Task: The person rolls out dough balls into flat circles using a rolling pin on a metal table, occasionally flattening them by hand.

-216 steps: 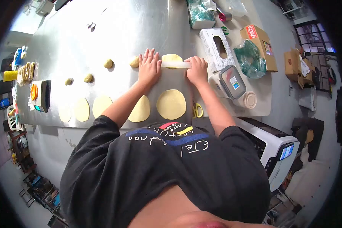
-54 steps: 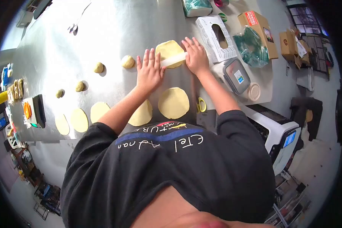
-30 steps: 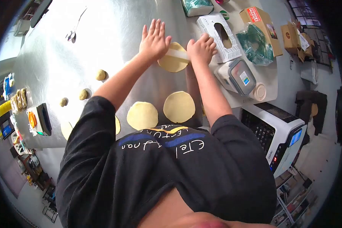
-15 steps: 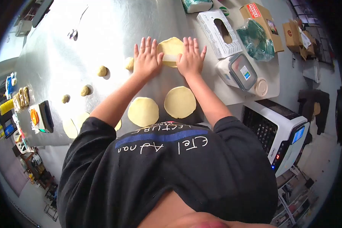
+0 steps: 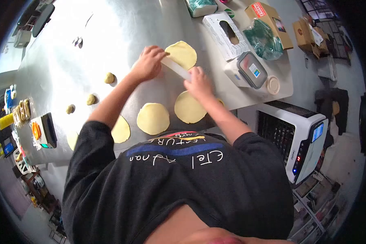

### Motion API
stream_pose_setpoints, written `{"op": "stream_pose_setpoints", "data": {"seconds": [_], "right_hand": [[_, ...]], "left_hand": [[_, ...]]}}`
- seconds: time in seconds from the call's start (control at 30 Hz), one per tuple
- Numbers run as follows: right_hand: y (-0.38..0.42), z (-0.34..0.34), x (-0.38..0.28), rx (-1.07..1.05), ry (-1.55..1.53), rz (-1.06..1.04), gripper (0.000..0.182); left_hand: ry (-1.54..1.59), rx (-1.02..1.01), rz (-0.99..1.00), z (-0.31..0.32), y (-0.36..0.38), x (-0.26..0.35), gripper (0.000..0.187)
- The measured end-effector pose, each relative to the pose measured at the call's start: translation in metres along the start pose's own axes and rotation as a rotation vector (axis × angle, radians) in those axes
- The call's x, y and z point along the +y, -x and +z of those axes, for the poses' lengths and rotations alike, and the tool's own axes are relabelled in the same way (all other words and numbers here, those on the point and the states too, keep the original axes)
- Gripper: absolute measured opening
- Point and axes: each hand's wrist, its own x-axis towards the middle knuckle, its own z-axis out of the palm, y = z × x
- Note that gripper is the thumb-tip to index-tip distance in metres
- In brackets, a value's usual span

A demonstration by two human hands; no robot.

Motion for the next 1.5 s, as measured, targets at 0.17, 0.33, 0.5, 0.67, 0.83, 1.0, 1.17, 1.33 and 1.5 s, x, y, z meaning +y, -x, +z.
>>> {"op": "stream_pose_setpoints", "data": {"seconds": [0.17, 0.33, 0.5, 0.67, 0.83, 1.0, 1.17, 1.33, 1.5], "right_hand": [[-0.007, 0.032, -0.017, 0.067, 0.132, 0.072, 0.043], [-0.016, 0.02, 0.005, 0.174, 0.15, 0.186, 0.063], [-0.023, 0.009, 0.028, 0.228, 0.17, 0.232, 0.065], [-0.04, -0.016, 0.042, 0.041, -0.06, 0.33, 0.053], [-0.057, -0.031, 0.057, 0.027, 0.003, 0.087, 0.04], [-0.085, -0.056, 0.033, 0.031, 0.188, -0.19, 0.024], [-0.086, -0.02, 0.055, 0.077, 0.191, -0.412, 0.023], [-0.151, -0.008, 0.025, 0.274, 0.407, -0.164, 0.037], [-0.184, -0.006, 0.012, 0.303, 0.429, -0.032, 0.05]], "left_hand": [[-0.127, -0.012, 0.212, 0.025, -0.056, -0.046, 0.046], [-0.393, -0.057, 0.149, 0.034, -0.114, -0.01, 0.054], [-0.427, 0.01, 0.144, 0.042, -0.159, 0.012, 0.058], [-0.325, 0.266, 0.146, 0.058, -0.19, 0.021, 0.059], [0.083, 0.728, -0.096, 0.035, -0.169, 0.014, 0.048], [0.229, 0.666, -0.51, 0.031, -0.048, 0.026, 0.024], [-0.134, 0.392, -0.615, 0.07, 0.012, 0.075, 0.047], [-0.135, 0.335, -0.656, 0.05, -0.051, 0.003, 0.057], [-0.221, 0.353, -0.539, 0.045, -0.072, -0.031, 0.06]]}}
